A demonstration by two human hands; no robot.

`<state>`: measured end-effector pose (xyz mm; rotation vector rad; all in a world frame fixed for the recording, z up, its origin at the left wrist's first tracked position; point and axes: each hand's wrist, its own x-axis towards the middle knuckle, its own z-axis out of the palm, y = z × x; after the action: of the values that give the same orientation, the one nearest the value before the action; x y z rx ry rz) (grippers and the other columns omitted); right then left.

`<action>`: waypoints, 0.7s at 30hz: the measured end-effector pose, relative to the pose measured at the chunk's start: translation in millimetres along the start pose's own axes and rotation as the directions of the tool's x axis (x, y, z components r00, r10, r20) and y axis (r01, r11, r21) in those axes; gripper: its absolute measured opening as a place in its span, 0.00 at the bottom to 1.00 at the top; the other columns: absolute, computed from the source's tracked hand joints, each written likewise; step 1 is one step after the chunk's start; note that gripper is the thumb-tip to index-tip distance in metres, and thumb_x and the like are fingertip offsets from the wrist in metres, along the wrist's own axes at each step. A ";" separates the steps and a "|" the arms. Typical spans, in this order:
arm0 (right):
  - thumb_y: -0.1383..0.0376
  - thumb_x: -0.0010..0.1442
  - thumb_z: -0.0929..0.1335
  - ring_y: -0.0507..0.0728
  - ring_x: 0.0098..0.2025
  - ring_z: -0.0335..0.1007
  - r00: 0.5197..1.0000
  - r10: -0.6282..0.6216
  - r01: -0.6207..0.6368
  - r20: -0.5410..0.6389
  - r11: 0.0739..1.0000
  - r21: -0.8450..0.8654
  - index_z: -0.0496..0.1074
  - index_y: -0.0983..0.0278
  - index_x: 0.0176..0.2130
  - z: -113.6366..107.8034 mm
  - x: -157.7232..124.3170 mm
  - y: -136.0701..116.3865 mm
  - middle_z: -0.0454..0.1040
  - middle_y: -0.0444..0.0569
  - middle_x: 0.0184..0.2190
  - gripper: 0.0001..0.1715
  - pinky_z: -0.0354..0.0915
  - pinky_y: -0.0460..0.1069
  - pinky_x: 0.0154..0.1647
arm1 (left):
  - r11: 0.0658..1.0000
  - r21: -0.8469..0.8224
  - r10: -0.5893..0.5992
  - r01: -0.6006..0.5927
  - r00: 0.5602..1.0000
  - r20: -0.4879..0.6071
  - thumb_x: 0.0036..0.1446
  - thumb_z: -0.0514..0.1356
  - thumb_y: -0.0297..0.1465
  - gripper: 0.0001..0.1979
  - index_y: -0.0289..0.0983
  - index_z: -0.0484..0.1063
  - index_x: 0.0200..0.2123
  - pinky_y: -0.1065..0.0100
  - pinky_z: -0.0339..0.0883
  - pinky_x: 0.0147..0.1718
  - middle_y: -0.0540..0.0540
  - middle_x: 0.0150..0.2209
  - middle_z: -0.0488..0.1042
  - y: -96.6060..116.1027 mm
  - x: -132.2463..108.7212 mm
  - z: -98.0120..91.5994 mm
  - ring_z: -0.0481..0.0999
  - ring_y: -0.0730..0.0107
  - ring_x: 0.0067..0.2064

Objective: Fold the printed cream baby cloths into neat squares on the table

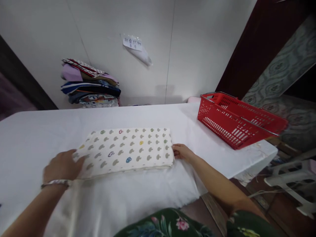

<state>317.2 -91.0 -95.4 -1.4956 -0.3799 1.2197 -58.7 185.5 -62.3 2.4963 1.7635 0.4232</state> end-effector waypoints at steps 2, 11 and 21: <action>0.65 0.54 0.67 0.50 0.24 0.69 1.000 -0.017 0.015 0.016 0.998 0.068 0.69 0.66 0.33 -0.2 5.2 -4.8 0.73 0.47 0.24 0.06 0.66 0.45 0.24 | 0.979 -0.064 0.191 -0.193 0.981 -0.038 0.53 0.50 0.42 0.21 0.35 0.68 0.43 0.55 0.64 0.45 0.38 0.46 0.71 55.6 -17.7 0.2 0.70 0.55 0.46; 0.69 0.52 0.66 0.49 0.22 0.66 0.991 -0.112 0.088 0.075 0.958 0.273 0.71 0.67 0.31 6.2 20.3 5.2 0.72 0.45 0.23 0.04 0.66 0.43 0.26 | 0.743 -0.385 0.636 -0.547 0.755 0.156 0.46 0.59 0.48 0.27 0.37 0.66 0.46 0.58 0.63 0.45 0.42 0.45 0.70 264.5 -111.8 35.0 0.69 0.56 0.47; 0.66 0.55 0.65 0.48 0.19 0.63 0.978 -0.134 0.128 -0.161 0.991 -0.045 0.70 0.67 0.39 4.5 56.5 -17.3 0.69 0.43 0.19 0.11 0.63 0.43 0.20 | 0.854 -0.449 0.437 -0.263 0.830 0.345 0.49 0.54 0.30 0.08 0.38 0.68 0.35 0.65 0.61 0.38 0.44 0.38 0.73 273.0 -104.0 50.9 0.71 0.62 0.41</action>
<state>343.3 -39.0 -106.7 -1.5631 -0.3846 0.9831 172.2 -0.2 -75.9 2.3775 0.9380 0.1728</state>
